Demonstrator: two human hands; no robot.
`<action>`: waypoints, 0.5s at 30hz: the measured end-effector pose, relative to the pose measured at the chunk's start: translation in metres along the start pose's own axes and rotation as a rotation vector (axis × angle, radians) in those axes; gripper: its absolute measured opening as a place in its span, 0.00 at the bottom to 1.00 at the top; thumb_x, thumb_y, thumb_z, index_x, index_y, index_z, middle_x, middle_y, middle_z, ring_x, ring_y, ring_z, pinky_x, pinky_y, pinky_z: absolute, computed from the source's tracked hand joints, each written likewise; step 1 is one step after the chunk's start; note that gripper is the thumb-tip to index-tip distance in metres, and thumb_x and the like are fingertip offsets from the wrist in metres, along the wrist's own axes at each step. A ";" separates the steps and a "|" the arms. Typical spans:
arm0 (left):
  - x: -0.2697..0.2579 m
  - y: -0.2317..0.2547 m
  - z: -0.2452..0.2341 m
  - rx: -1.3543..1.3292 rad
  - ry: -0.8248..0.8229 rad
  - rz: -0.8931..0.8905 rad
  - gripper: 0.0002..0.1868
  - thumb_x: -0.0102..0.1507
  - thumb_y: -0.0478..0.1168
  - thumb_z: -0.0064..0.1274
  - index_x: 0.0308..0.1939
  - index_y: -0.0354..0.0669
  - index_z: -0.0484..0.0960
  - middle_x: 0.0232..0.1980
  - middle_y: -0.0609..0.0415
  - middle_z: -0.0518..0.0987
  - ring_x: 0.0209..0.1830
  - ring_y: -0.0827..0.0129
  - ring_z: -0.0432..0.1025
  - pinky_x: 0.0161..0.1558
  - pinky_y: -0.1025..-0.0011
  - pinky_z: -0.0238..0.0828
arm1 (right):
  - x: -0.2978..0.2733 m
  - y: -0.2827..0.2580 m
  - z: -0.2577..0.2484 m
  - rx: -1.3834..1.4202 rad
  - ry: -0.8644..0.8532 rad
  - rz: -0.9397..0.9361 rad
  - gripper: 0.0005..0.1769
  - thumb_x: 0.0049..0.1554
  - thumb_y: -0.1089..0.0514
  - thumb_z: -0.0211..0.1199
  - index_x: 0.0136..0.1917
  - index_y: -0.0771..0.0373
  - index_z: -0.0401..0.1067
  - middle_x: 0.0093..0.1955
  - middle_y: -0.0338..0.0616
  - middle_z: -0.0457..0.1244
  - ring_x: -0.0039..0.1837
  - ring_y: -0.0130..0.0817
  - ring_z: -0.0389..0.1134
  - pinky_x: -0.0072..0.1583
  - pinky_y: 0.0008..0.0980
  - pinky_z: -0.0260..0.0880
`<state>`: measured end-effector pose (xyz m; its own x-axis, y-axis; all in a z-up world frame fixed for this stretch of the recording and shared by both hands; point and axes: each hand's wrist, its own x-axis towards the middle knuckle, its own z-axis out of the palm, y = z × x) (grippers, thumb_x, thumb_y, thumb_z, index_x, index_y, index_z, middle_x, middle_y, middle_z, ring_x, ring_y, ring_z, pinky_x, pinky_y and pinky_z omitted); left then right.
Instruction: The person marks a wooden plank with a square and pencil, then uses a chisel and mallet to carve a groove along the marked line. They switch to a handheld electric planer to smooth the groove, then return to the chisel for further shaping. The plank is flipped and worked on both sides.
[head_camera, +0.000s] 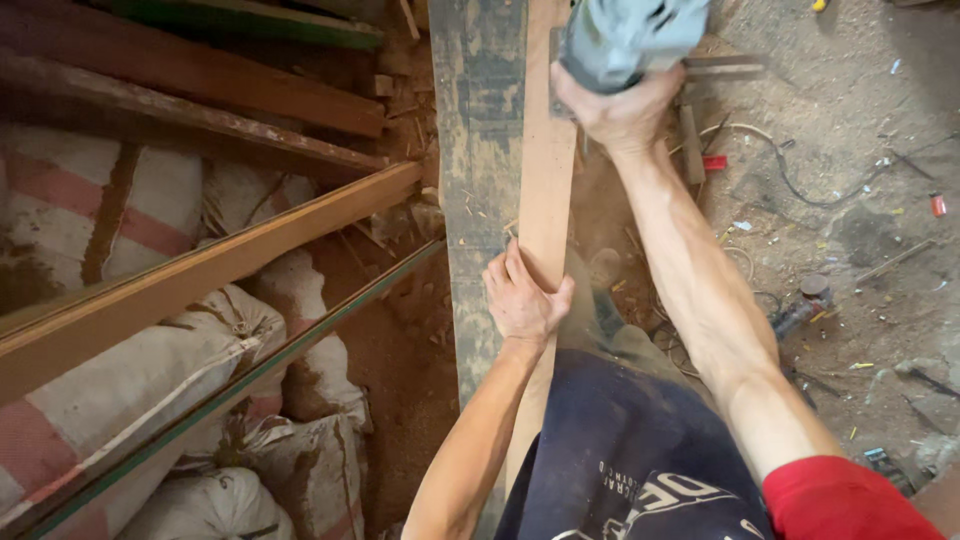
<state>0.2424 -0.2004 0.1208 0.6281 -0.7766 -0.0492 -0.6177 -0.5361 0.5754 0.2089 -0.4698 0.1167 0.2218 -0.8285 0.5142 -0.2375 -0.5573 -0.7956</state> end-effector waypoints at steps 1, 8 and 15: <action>-0.002 0.000 -0.001 0.002 -0.003 0.007 0.49 0.45 0.52 0.68 0.66 0.34 0.68 0.55 0.41 0.71 0.57 0.46 0.66 0.58 0.54 0.69 | 0.001 -0.001 -0.006 0.055 -0.004 0.081 0.33 0.50 0.52 0.83 0.60 0.68 0.70 0.52 0.45 0.70 0.53 0.36 0.76 0.58 0.38 0.78; -0.007 -0.001 -0.005 0.017 0.004 0.014 0.49 0.47 0.52 0.68 0.68 0.33 0.67 0.56 0.40 0.71 0.58 0.45 0.67 0.58 0.54 0.70 | -0.041 -0.005 -0.056 0.189 0.131 0.196 0.44 0.59 0.60 0.83 0.73 0.68 0.53 0.64 0.53 0.65 0.60 0.43 0.73 0.63 0.41 0.80; -0.001 0.000 -0.002 0.035 0.007 0.019 0.51 0.45 0.52 0.69 0.67 0.34 0.67 0.56 0.41 0.71 0.57 0.46 0.67 0.57 0.53 0.70 | -0.066 -0.023 -0.035 0.120 0.088 0.039 0.48 0.50 0.63 0.82 0.73 0.69 0.55 0.65 0.53 0.63 0.63 0.43 0.71 0.67 0.42 0.76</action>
<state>0.2429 -0.1994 0.1224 0.6196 -0.7843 -0.0327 -0.6455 -0.5328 0.5473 0.1665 -0.4037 0.1124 0.1297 -0.8538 0.5041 -0.1279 -0.5186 -0.8454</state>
